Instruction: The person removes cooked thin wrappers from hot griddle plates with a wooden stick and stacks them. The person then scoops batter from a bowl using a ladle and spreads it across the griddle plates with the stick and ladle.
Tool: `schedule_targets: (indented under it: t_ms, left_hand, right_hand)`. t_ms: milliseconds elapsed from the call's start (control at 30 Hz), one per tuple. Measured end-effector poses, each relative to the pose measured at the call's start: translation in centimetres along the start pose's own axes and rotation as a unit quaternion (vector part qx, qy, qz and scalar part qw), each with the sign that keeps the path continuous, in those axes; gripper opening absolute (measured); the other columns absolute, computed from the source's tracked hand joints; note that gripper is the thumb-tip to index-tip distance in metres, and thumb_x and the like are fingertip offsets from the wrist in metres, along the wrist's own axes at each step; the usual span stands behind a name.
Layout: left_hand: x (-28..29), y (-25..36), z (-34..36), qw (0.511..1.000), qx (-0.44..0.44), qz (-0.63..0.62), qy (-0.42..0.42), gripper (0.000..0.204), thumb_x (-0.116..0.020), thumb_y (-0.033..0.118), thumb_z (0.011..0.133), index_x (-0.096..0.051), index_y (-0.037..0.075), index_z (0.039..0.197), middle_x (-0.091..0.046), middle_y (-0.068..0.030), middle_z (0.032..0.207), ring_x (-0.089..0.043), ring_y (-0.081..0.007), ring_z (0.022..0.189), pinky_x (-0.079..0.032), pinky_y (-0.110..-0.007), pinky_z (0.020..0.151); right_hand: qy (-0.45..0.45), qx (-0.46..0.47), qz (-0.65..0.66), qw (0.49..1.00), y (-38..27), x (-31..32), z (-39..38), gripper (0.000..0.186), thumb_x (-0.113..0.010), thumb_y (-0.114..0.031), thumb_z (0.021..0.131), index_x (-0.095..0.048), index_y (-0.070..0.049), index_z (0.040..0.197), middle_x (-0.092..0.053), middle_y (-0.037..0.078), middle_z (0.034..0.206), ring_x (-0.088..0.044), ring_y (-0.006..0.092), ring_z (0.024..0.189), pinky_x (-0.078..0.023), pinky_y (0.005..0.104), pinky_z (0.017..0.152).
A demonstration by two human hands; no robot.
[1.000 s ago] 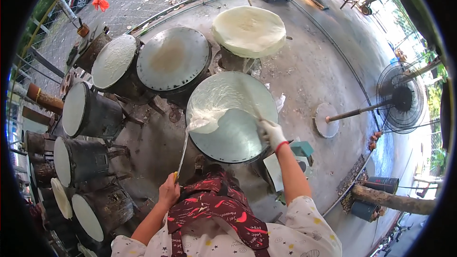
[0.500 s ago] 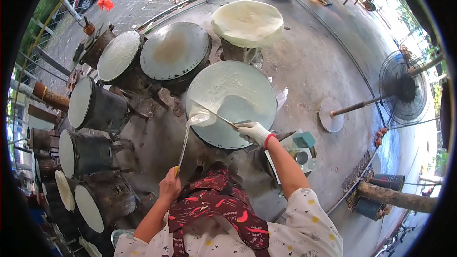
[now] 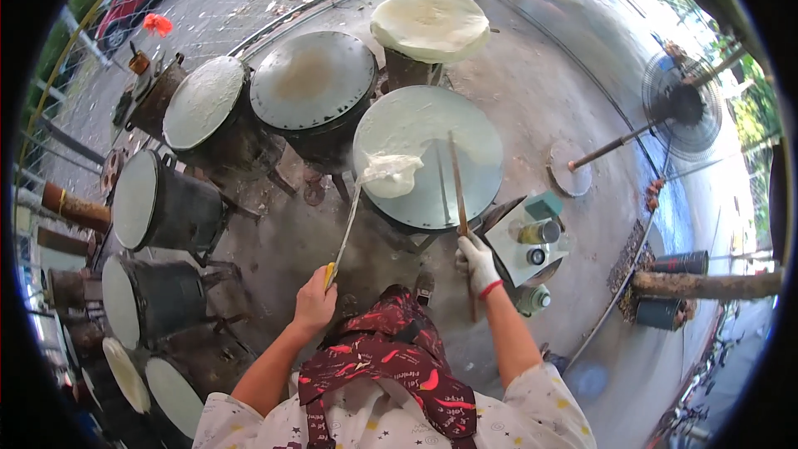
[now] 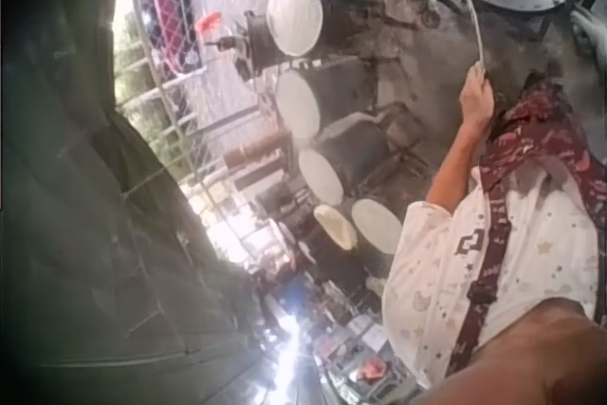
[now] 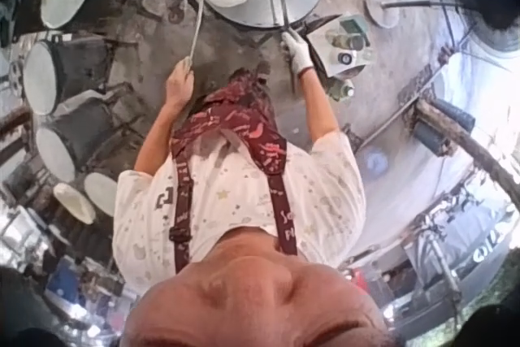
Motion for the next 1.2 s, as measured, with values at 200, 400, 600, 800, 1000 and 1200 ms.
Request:
schedule_targets:
  t_ms: [200, 400, 600, 800, 1000, 1200]
  left_hand:
    - [5.6, -3.6, 0.3, 0.99, -0.023, -0.139, 0.003, 0.033, -0.054, 0.007, 0.084, -0.048, -0.001, 0.116, -0.059, -0.0144, 0.079, -0.06, -0.0278, 0.069, -0.048, -0.035, 0.063]
    - [12.2, -6.5, -2.4, 0.883, 0.153, -0.439, -0.059, 0.029, -0.048, 0.002, 0.087, -0.046, 0.003, 0.115, -0.044, -0.0004, 0.063, -0.038, -0.0068, 0.038, -0.032, -0.022, 0.036]
    - [15.5, -9.2, -6.0, 0.808, 0.225, -0.544, -0.006, 0.029, -0.043, 0.0, 0.085, -0.044, 0.003, 0.113, -0.041, -0.0019, 0.061, -0.034, -0.0081, 0.035, -0.031, -0.024, 0.032]
    - [16.2, -10.1, -8.4, 0.757, 0.232, -0.611, 0.001, 0.029, -0.045, 0.003, 0.087, -0.044, 0.007, 0.115, -0.038, -0.0009, 0.061, -0.033, -0.007, 0.035, -0.029, -0.023, 0.032]
    - [14.6, -8.5, -9.9, 0.742, 0.238, -0.627, 0.006, 0.024, -0.047, 0.007, 0.089, -0.046, 0.009, 0.113, -0.038, -0.0001, 0.063, -0.032, -0.0062, 0.036, -0.03, -0.023, 0.033]
    - [11.1, -5.1, -10.5, 0.691, 0.192, -0.696, -0.016, 0.021, -0.048, 0.009, 0.092, -0.046, 0.009, 0.112, -0.04, -0.0015, 0.069, -0.035, -0.0072, 0.039, -0.035, -0.024, 0.037]
  right_hand:
    - [-0.094, -0.026, -0.008, 0.995, 4.9, -17.7, -1.4, 0.039, -0.05, -0.023, 0.093, -0.047, -0.007, 0.128, -0.055, 0.002, 0.067, -0.047, 0.0092, 0.047, -0.037, 0.0255, 0.041]
    - [0.155, 0.168, -0.009, 0.974, 11.3, -20.5, 5.1, 0.03, -0.05, -0.027, 0.093, -0.054, -0.007, 0.113, -0.048, -0.001, 0.059, -0.042, 0.0077, 0.045, -0.037, 0.0247, 0.041]
    - [0.203, 0.139, -0.15, 0.958, 13.2, -26.4, 5.1, 0.036, -0.048, -0.032, 0.091, -0.057, -0.005, 0.113, -0.062, 0.024, 0.1, -0.057, 0.0404, 0.097, -0.044, 0.0427, 0.084]
    - [0.298, 0.106, 0.095, 0.944, 14.0, -19.3, 5.6, 0.015, -0.048, -0.028, 0.094, -0.051, -0.014, 0.1, -0.04, -0.003, 0.056, -0.035, 0.0095, 0.036, -0.027, 0.0277, 0.033]
    - [0.224, 0.131, -0.191, 0.947, 13.4, -17.1, 1.8, 0.034, -0.047, -0.029, 0.091, -0.058, -0.004, 0.11, -0.064, 0.02, 0.091, -0.062, 0.034, 0.087, -0.046, 0.0404, 0.077]
    - [0.105, 0.071, 0.041, 0.991, 9.4, -14.5, -0.8, 0.019, -0.049, -0.029, 0.092, -0.052, -0.012, 0.099, -0.043, -0.002, 0.056, -0.04, 0.0102, 0.041, -0.033, 0.028, 0.037]
Point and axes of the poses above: each hand's wrist, its own z-axis towards the middle knuckle, its own x-axis out of the back of the hand, y = z × x, the point moved 2 cm from there along z, towards the middle knuckle
